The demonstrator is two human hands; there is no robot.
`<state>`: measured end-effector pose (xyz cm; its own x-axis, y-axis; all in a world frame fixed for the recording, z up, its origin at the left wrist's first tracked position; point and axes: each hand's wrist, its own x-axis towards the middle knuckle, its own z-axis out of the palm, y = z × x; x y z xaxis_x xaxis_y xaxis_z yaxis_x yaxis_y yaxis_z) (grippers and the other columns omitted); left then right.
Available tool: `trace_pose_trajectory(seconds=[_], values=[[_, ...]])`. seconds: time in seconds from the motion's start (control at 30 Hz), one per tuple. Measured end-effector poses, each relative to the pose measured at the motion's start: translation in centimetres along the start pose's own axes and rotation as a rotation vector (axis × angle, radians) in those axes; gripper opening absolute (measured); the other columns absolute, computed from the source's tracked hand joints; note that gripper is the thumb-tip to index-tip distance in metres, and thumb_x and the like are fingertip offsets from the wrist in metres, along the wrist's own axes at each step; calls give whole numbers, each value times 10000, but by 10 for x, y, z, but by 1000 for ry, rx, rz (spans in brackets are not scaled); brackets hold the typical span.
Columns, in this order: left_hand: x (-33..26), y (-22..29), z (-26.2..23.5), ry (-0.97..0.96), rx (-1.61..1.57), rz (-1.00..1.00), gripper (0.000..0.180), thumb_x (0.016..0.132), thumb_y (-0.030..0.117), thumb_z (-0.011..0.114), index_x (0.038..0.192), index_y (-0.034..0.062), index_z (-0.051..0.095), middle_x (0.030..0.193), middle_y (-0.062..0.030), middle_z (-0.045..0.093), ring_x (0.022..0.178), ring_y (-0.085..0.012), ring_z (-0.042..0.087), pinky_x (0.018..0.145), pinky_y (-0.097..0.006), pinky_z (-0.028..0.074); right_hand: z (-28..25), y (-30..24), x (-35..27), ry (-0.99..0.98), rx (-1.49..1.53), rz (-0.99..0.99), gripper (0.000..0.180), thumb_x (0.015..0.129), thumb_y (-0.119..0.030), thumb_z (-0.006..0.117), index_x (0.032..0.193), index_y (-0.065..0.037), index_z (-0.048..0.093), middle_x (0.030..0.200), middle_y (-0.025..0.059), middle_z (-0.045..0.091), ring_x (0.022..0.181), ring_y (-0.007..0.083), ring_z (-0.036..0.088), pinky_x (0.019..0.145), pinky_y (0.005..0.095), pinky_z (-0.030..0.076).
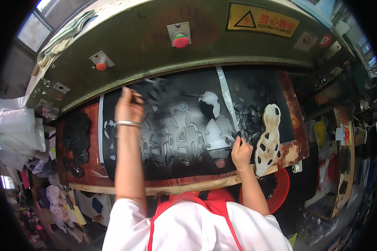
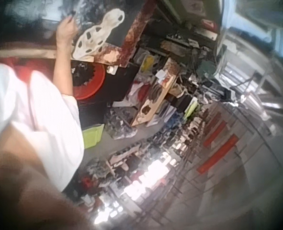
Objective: The person operates a die-cutting machine to cut shapes from black material sheets. They place a sheet, position a white template, press the machine button, then remove and separate the cut pieces, repeating the cycle.
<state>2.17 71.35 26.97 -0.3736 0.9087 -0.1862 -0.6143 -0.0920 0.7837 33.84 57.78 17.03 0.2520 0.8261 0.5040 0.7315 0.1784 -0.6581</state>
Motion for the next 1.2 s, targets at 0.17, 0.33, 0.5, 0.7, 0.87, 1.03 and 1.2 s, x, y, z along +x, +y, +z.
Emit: trace_pose_trajectory(seconds=[0.17, 0.33, 0.5, 0.7, 0.87, 1.03, 1.2], values=[[37, 133, -6, -290, 309, 448, 202, 936, 210, 600, 975, 12, 598, 869, -90, 654, 751, -166, 636, 619, -262, 498, -22, -19, 10, -323, 23, 341, 324, 919, -277, 566, 806, 25, 593, 636, 240, 587, 625, 421, 604, 545, 462, 453], [-3, 117, 11, -365, 827, 550, 235, 940, 165, 580, 1047, -34, 644, 937, -106, 681, 791, -169, 660, 708, -278, 512, -33, -46, -6, -728, 137, 104, 363, 790, -363, 726, 798, -14, 626, 744, 177, 645, 673, 315, 633, 636, 391, 495], [-100, -28, -30, -881, 1469, 946, 276, 757, 11, 602, 1028, 31, 650, 973, -152, 633, 903, -307, 614, 798, -373, 499, -8, -15, 1, -1121, 883, 763, 209, 892, -207, 646, 899, 1, 661, 848, -4, 626, 799, 62, 556, 631, 232, 459], [-166, -75, -70, -1113, 1265, 794, 368, 730, 137, 714, 1079, 54, 633, 979, -101, 568, 825, -271, 555, 735, -358, 447, 20, 2, 3, -1527, 1333, 652, 188, 825, -122, 666, 897, 51, 666, 874, 98, 666, 776, 107, 573, 714, 217, 438], [-158, -64, -73, -1117, 1166, 707, 380, 744, 150, 719, 1102, 53, 640, 973, -110, 569, 832, -279, 551, 740, -346, 448, 28, -17, -17, -1313, 1731, 795, 163, 769, -104, 659, 755, 54, 621, 799, 116, 654, 766, 163, 591, 719, 255, 434], [-122, -65, -41, -447, 876, -300, 227, 868, 181, 649, 1036, 29, 644, 863, -27, 613, 772, -158, 572, 689, -298, 474, 7, -48, -26, -1089, 966, 346, 174, 802, -154, 677, 795, 8, 617, 842, 116, 672, 754, 165, 606, 696, 276, 456], [-24, 4, -38, -62, -74, -162, 229, 952, 236, 556, 994, 21, 623, 879, -101, 666, 790, -199, 656, 730, -326, 545, -45, -83, -22, -753, 245, 87, 257, 769, -138, 699, 973, -6, 614, 853, 155, 655, 700, 254, 626, 638, 353, 489]])
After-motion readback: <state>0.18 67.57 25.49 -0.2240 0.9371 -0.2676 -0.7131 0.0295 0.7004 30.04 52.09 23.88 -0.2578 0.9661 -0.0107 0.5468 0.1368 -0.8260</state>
